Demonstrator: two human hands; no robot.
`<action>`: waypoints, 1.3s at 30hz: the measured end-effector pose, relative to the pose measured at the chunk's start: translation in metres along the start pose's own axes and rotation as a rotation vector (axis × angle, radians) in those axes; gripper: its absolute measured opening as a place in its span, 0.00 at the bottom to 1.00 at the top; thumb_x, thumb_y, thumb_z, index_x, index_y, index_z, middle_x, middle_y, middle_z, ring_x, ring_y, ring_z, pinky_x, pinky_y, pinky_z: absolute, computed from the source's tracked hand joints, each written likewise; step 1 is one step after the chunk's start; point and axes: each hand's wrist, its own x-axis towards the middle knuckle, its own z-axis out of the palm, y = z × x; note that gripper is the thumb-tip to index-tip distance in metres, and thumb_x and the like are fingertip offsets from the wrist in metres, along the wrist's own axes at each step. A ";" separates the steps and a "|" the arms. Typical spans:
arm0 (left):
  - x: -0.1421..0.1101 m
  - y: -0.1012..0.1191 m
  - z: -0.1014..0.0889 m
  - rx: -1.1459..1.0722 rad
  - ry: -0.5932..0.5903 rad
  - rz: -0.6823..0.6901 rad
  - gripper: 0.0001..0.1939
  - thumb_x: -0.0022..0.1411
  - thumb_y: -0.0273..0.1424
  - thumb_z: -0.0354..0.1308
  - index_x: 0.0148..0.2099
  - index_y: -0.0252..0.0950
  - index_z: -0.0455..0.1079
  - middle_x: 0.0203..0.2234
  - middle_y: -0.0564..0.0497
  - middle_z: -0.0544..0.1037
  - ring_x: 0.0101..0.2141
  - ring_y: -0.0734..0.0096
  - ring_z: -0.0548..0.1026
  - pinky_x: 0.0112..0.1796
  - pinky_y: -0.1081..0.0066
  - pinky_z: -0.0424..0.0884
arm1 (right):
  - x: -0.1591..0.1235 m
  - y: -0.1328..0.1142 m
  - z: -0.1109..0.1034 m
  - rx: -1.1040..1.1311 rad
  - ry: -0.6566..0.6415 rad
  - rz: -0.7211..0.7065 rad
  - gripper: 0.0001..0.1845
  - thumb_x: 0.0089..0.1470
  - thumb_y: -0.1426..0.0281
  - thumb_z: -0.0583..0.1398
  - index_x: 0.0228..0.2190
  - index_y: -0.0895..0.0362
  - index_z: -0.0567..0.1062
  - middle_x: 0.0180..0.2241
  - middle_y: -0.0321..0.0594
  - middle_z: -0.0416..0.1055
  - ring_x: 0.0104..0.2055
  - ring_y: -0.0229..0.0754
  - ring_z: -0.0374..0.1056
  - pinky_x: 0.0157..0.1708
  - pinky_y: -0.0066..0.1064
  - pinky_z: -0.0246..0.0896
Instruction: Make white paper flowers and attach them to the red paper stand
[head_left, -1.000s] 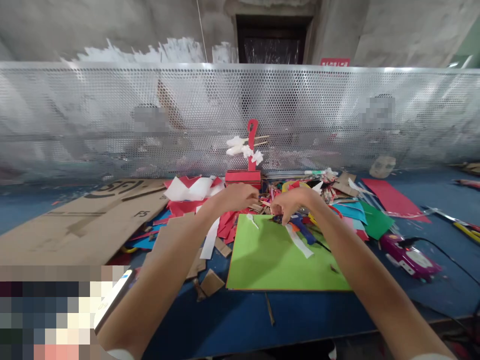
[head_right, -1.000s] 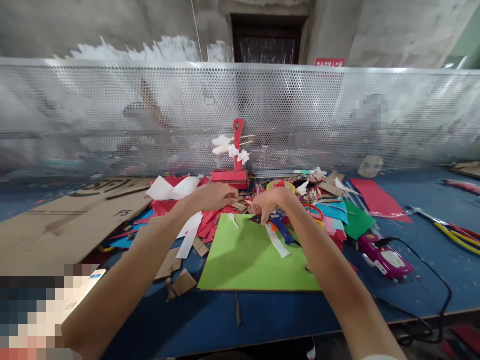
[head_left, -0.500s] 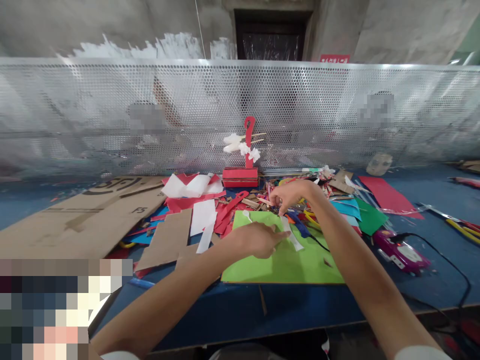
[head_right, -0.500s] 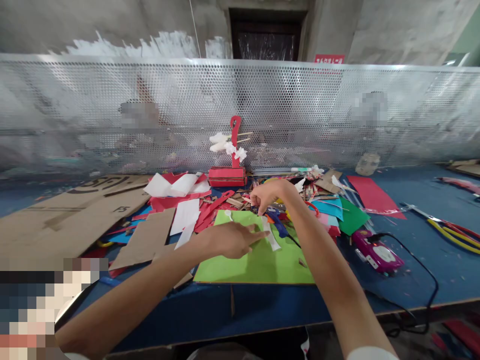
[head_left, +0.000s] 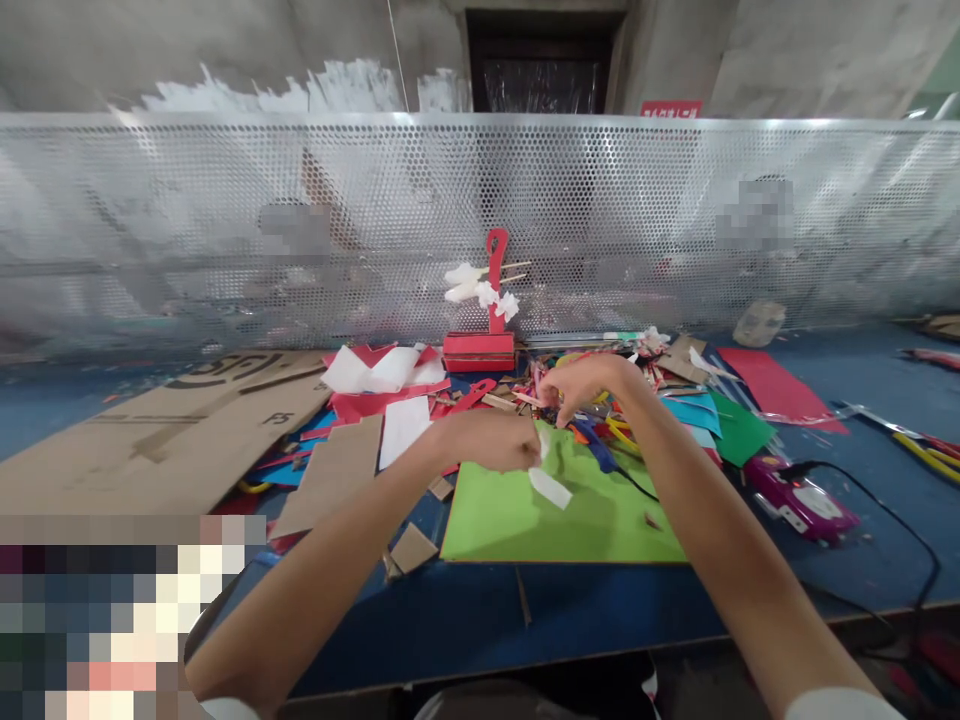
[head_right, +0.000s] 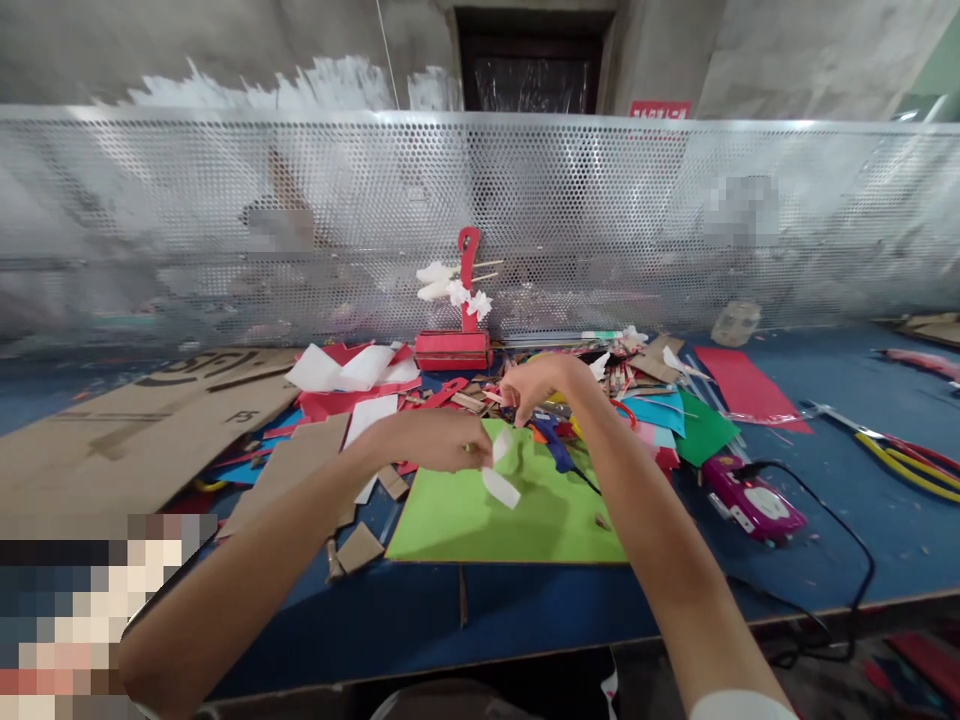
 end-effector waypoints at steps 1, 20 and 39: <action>-0.005 0.000 -0.010 0.017 -0.099 0.006 0.11 0.58 0.34 0.56 0.27 0.37 0.77 0.22 0.51 0.79 0.22 0.71 0.70 0.26 0.71 0.60 | 0.000 -0.002 0.000 0.007 -0.002 -0.004 0.29 0.38 0.56 0.70 0.41 0.56 0.75 0.41 0.40 0.75 0.39 0.44 0.69 0.31 0.30 0.54; -0.035 -0.051 -0.025 -0.316 0.593 -0.083 0.16 0.57 0.27 0.54 0.47 0.34 0.75 0.31 0.48 0.78 0.28 0.73 0.72 0.33 0.72 0.66 | 0.030 -0.023 0.025 -0.002 -0.048 0.101 0.21 0.34 0.71 0.70 0.35 0.59 0.77 0.29 0.40 0.74 0.30 0.43 0.68 0.27 0.30 0.51; -0.007 -0.073 0.035 -0.916 0.772 0.113 0.23 0.54 0.38 0.65 0.50 0.33 0.74 0.41 0.44 0.79 0.33 0.72 0.75 0.35 0.72 0.69 | -0.002 -0.061 0.050 0.638 0.679 -0.106 0.28 0.62 0.60 0.51 0.61 0.52 0.56 0.50 0.47 0.71 0.46 0.44 0.70 0.42 0.34 0.65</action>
